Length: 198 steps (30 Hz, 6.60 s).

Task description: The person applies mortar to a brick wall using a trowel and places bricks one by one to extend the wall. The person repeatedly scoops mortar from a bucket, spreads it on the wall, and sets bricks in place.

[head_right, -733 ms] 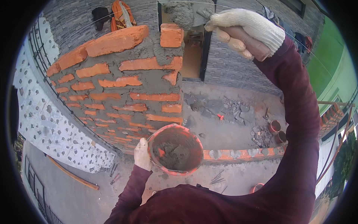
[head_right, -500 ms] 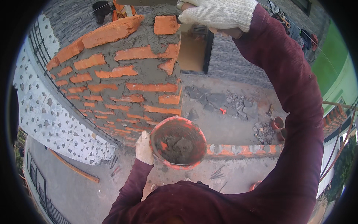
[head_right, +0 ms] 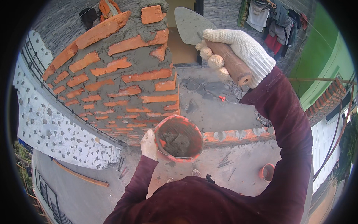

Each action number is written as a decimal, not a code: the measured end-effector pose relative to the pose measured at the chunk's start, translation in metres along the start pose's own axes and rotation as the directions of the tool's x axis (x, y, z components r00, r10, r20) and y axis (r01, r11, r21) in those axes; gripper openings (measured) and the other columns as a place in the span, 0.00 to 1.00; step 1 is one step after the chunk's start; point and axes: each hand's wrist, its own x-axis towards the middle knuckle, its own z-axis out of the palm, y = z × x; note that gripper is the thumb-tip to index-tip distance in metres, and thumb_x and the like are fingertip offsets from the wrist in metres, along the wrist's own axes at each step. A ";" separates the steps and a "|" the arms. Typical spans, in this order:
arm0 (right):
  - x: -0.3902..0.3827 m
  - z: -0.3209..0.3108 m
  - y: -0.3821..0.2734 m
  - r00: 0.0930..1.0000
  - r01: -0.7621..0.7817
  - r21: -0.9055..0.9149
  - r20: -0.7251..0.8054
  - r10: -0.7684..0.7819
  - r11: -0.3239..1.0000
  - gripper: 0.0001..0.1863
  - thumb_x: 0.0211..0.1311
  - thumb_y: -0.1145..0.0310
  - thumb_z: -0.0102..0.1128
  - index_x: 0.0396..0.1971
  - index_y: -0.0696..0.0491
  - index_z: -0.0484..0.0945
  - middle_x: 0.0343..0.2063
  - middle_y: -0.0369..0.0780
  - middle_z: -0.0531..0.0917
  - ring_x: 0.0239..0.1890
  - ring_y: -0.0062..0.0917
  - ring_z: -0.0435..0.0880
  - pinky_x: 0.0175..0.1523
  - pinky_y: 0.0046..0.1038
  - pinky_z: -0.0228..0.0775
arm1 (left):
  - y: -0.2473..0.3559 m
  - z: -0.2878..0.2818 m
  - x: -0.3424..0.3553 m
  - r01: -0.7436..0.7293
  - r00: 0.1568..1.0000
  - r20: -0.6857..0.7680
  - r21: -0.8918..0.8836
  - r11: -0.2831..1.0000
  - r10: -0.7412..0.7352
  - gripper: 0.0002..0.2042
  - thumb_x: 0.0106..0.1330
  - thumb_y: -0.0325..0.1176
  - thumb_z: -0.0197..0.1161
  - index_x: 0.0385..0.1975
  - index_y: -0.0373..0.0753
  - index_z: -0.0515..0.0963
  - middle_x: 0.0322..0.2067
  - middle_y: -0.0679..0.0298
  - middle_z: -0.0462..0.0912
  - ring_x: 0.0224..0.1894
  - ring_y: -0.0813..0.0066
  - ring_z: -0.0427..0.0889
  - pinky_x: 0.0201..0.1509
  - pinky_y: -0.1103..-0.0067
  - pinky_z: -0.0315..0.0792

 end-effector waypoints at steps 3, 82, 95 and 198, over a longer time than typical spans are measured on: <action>0.001 0.017 -0.019 0.992 -0.022 0.026 0.123 0.019 0.999 0.21 0.79 0.60 0.49 0.52 0.67 0.66 0.32 0.37 0.75 0.22 0.11 0.79 0.20 0.14 0.83 | -0.010 -0.022 0.002 -0.020 1.000 0.003 -0.012 1.000 0.020 0.19 0.81 0.46 0.52 0.43 0.33 0.78 0.32 0.72 0.73 0.36 0.83 0.68 0.41 0.78 0.67; -0.066 0.117 -0.072 0.980 -0.187 0.073 -0.049 0.191 0.980 0.28 0.79 0.60 0.41 0.58 0.75 0.62 0.27 0.47 0.82 0.15 0.26 0.83 0.13 0.27 0.79 | 0.259 -0.023 0.062 0.004 0.782 0.576 -0.388 0.922 0.239 0.18 0.82 0.44 0.51 0.54 0.36 0.79 0.49 0.56 0.84 0.50 0.64 0.84 0.56 0.64 0.80; 0.033 0.091 -0.126 0.988 -0.014 -0.502 -0.138 -0.064 0.864 0.19 0.78 0.60 0.52 0.49 0.64 0.74 0.22 0.32 0.79 0.13 0.12 0.79 0.13 0.13 0.73 | 0.222 -0.014 0.067 0.115 0.776 0.620 -0.314 0.942 0.112 0.17 0.81 0.43 0.52 0.54 0.35 0.77 0.49 0.58 0.83 0.48 0.67 0.84 0.54 0.66 0.80; 0.016 -0.012 0.079 0.902 0.076 -0.918 -0.103 -0.419 0.389 0.20 0.78 0.55 0.50 0.51 0.59 0.77 0.20 0.33 0.75 0.16 0.16 0.75 0.21 0.22 0.69 | 0.042 -0.089 0.031 -0.140 0.988 -0.018 -0.524 0.840 0.153 0.16 0.80 0.39 0.55 0.56 0.34 0.72 0.52 0.58 0.79 0.52 0.63 0.81 0.58 0.62 0.79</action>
